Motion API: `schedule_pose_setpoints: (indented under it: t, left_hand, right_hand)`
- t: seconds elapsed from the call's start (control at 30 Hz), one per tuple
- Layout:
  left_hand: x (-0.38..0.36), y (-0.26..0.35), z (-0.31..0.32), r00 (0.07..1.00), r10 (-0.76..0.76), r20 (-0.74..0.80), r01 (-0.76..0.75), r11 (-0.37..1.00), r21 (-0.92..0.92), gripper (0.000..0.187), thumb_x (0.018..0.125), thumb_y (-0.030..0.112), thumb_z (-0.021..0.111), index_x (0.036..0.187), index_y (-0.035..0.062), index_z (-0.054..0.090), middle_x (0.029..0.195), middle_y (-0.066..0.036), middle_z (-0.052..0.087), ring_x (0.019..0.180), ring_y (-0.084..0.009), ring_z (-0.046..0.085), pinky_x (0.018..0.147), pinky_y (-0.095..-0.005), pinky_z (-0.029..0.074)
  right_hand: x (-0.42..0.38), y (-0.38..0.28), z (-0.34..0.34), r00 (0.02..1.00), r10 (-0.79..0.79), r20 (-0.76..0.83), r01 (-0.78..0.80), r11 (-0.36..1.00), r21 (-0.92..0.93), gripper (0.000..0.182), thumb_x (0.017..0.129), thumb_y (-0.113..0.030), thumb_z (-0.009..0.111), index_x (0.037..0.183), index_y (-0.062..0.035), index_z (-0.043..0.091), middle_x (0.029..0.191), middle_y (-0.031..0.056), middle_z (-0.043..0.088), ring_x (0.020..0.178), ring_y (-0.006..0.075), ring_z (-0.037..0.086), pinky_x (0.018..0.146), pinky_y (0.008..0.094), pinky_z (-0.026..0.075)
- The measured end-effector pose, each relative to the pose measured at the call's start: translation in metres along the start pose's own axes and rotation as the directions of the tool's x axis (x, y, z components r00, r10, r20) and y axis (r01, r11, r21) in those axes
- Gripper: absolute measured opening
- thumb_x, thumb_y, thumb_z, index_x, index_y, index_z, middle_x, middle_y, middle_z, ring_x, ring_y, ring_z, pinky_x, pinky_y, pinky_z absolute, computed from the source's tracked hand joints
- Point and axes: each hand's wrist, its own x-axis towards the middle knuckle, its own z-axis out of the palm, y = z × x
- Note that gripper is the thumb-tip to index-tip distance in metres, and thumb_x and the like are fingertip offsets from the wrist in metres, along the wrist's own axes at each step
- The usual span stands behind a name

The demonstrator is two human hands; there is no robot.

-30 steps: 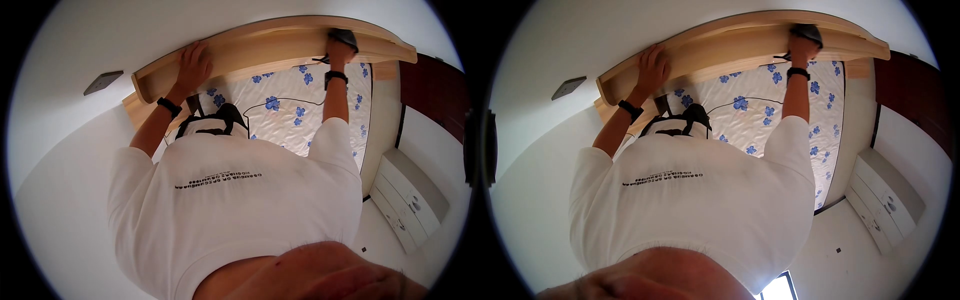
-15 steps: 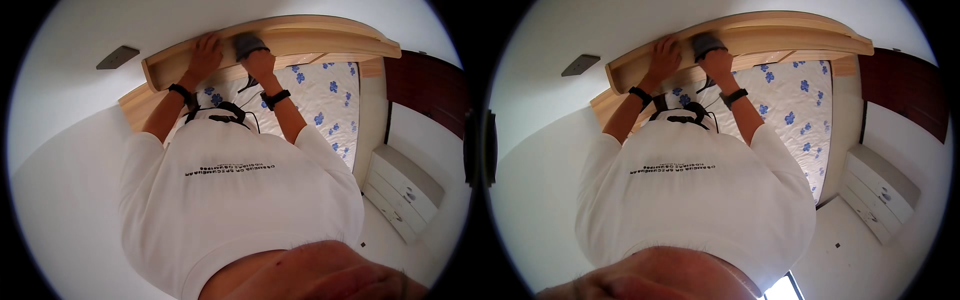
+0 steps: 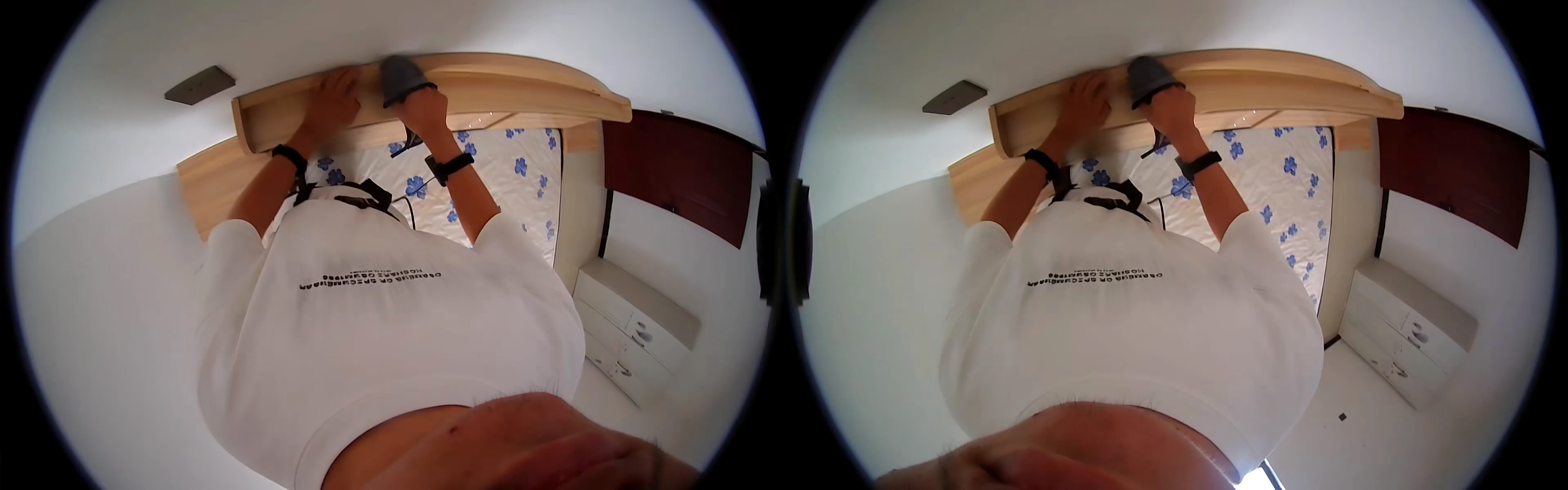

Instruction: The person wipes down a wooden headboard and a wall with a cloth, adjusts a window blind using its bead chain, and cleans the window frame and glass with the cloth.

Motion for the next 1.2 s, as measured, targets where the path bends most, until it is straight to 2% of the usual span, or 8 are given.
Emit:
schedule_pose_setpoints:
  t: [0.1,0.37,0.47,0.57,0.73,0.87,1.0,1.2]
  left_hand:
    - [-0.001,-0.001,-0.007,1.0,0.016,0.005,-0.016,1.0,-0.001,0.026,0.08,0.019,0.06,0.103,0.0071,0.061,0.127,-0.005,0.05,0.122,-0.0224,0.046,0.098,-0.0433,0.037]
    - [0.003,0.006,-0.012,0.997,0.009,0.083,-0.01,1.0,0.007,0.026,0.08,0.018,0.058,0.105,0.0087,0.06,0.129,-0.006,0.049,0.125,-0.0222,0.044,0.101,-0.0453,0.032]
    - [0.002,0.007,-0.01,0.995,0.001,0.102,-0.002,1.0,0.015,0.026,0.081,0.017,0.058,0.105,0.0089,0.059,0.131,-0.006,0.048,0.126,-0.0218,0.042,0.102,-0.0454,0.032]
    - [0.002,0.004,-0.008,0.995,0.004,0.1,-0.005,1.0,0.009,0.027,0.081,0.016,0.057,0.107,0.0079,0.059,0.136,-0.007,0.046,0.129,-0.0216,0.041,0.103,-0.0453,0.032]
    - [0.002,-0.001,-0.004,0.977,0.008,0.213,0.005,0.998,-0.063,0.03,0.082,0.013,0.056,0.11,0.0038,0.058,0.147,-0.01,0.041,0.136,-0.0226,0.038,0.106,-0.0434,0.032]
    - [0.005,0.002,-0.012,0.981,0.092,0.172,-0.081,0.994,-0.071,0.029,0.083,0.009,0.054,0.111,0.0032,0.057,0.149,-0.009,0.039,0.138,-0.0218,0.036,0.109,-0.0413,0.03]
    - [0.006,0.004,-0.011,0.98,0.074,0.182,-0.063,0.996,-0.067,0.024,0.082,0.009,0.054,0.107,0.0067,0.058,0.148,-0.007,0.041,0.137,-0.0184,0.037,0.11,-0.0403,0.029]
    - [0.007,0.005,-0.011,0.983,0.055,0.174,-0.044,0.997,-0.067,0.021,0.082,0.012,0.055,0.102,0.0091,0.059,0.148,-0.004,0.041,0.136,-0.0166,0.038,0.11,-0.0391,0.028]
  right_hand:
    - [-0.002,0.031,-0.017,0.972,0.209,0.108,-0.196,0.973,-0.123,0.039,0.069,-0.044,0.063,0.068,-0.0068,0.072,0.074,0.0182,0.068,0.073,0.0358,0.067,0.065,0.0472,0.053]
    - [0.004,0.13,-0.046,0.874,0.385,-0.297,-0.443,0.883,-0.157,0.046,0.069,-0.049,0.07,0.063,-0.0035,0.068,0.065,0.0182,0.066,0.064,0.0385,0.066,0.062,0.0465,0.053]
    - [-0.003,0.106,-0.014,0.965,0.128,-0.228,-0.143,0.989,-0.05,0.04,0.068,-0.042,0.072,0.056,-0.005,0.063,0.055,0.0165,0.059,0.053,0.0377,0.059,0.05,0.0462,0.046]
    - [-0.002,0.039,0.008,0.986,-0.038,-0.162,0.035,0.999,-0.023,0.031,0.064,-0.033,0.07,0.058,-0.0036,0.064,0.059,0.0184,0.06,0.059,0.0391,0.062,0.056,0.0477,0.051]
    - [0.0,0.058,0.012,0.991,0.008,-0.135,-0.015,0.999,-0.046,0.027,0.059,-0.033,0.066,0.055,-0.0068,0.065,0.059,0.0177,0.062,0.058,0.0371,0.063,0.055,0.0471,0.05]
    - [0.001,0.154,-0.023,0.961,0.178,-0.214,-0.173,0.984,0.041,0.035,0.066,-0.038,0.065,0.058,-0.0041,0.065,0.06,0.0186,0.062,0.058,0.0386,0.062,0.054,0.0473,0.049]
    - [0.011,0.23,-0.071,0.887,0.34,-0.313,-0.381,0.921,-0.078,0.044,0.073,-0.047,0.066,0.079,-0.0037,0.071,0.081,0.021,0.069,0.079,0.0423,0.066,0.072,0.05,0.052]
    - [0.023,0.227,-0.104,0.721,0.529,-0.448,-0.554,0.828,0.086,0.042,0.074,-0.041,0.066,0.081,0.0002,0.071,0.081,0.024,0.068,0.081,0.0426,0.066,0.075,0.0506,0.052]
